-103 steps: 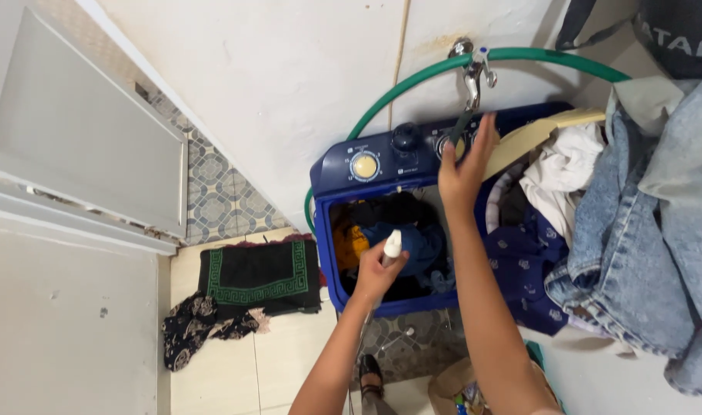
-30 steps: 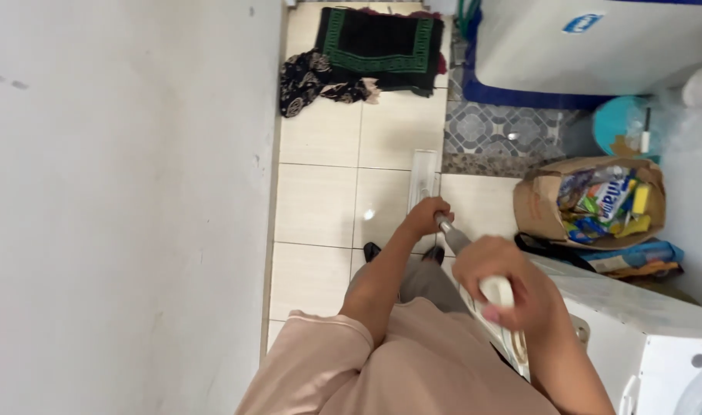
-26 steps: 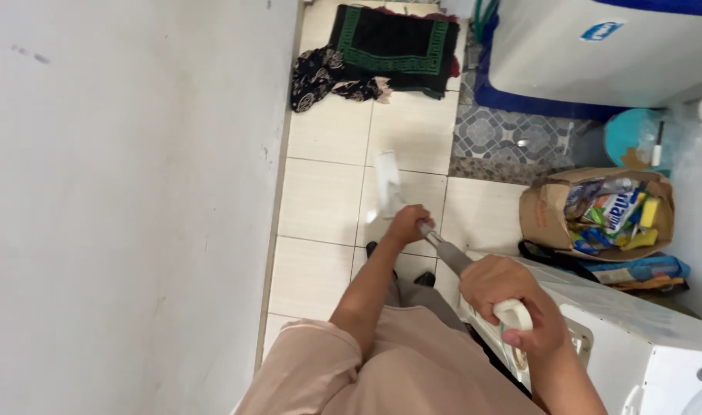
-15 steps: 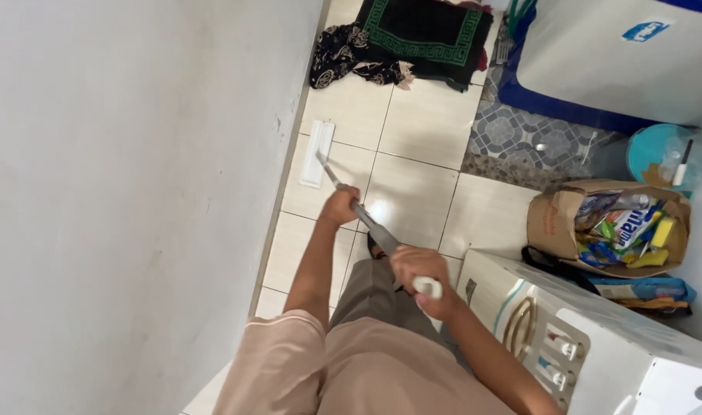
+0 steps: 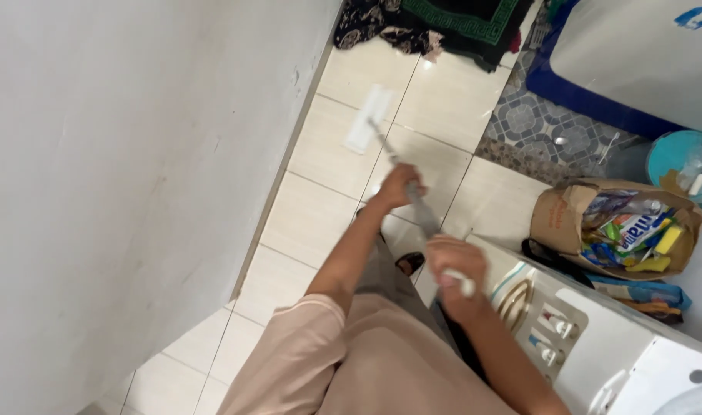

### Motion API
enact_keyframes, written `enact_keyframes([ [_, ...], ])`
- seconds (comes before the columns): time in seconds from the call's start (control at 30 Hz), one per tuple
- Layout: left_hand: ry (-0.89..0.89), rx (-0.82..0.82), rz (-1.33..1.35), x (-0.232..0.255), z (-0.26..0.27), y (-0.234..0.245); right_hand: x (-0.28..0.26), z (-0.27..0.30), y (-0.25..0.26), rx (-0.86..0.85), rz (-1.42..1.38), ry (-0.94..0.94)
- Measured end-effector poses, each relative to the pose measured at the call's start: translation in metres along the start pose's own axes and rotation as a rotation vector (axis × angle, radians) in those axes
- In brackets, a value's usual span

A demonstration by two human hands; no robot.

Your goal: Mop the tiled floor throughout the house.

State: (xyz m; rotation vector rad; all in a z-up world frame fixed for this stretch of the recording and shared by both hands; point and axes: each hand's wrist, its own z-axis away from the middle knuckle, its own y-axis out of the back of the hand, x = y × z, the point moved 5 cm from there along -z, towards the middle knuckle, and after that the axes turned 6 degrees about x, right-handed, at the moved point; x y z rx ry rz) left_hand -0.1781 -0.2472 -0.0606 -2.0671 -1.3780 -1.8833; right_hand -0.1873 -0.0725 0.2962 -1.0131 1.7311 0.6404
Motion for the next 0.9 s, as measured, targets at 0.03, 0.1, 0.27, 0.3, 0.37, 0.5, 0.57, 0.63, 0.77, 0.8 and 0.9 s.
enact_keyframes([
  [0.03, 0.009, 0.002, 0.003, 0.028, 0.000, -0.003, -0.016, 0.003, 0.003, -0.005, -0.001, -0.008],
  [0.1, 0.137, -0.097, 0.232, 0.072, -0.025, -0.013, -0.039, -0.006, 0.016, 0.034, 0.110, -0.017],
  [0.27, -0.018, -0.433, 0.042, 0.061, -0.052, -0.040, -0.031, 0.003, 0.034, 0.316, -0.005, 0.029],
  [0.3, -0.043, -0.519, -0.030, 0.048, -0.059, -0.044, -0.027, 0.002, 0.039, 0.418, -0.069, 0.042],
  [0.37, -0.081, -0.503, -0.027, 0.045, -0.076, -0.043, 0.002, 0.010, 0.050, 0.502, -0.117, 0.065],
  [0.5, -0.024, -0.541, -0.001, 0.007, -0.105, -0.051, 0.060, 0.018, 0.073, 0.814, -0.158, 0.108],
  [0.57, -0.060, -0.434, 0.031, -0.016, -0.121, -0.047, 0.087, 0.008, 0.073, 0.886, -0.174, 0.108],
  [0.63, -0.094, -0.322, 0.060, -0.036, -0.137, -0.034, 0.106, -0.009, 0.068, 0.952, -0.193, 0.107],
  [0.77, -0.021, -0.219, 0.051, -0.078, -0.175, 0.000, 0.132, -0.062, 0.048, 0.926, -0.188, 0.099],
  [0.8, 0.003, -0.213, 0.033, -0.088, -0.182, 0.008, 0.137, -0.075, 0.042, 0.893, -0.162, 0.108],
  [0.9, 0.086, -0.213, -0.078, -0.119, -0.198, 0.026, 0.147, -0.109, 0.019, 0.805, -0.104, 0.110],
])
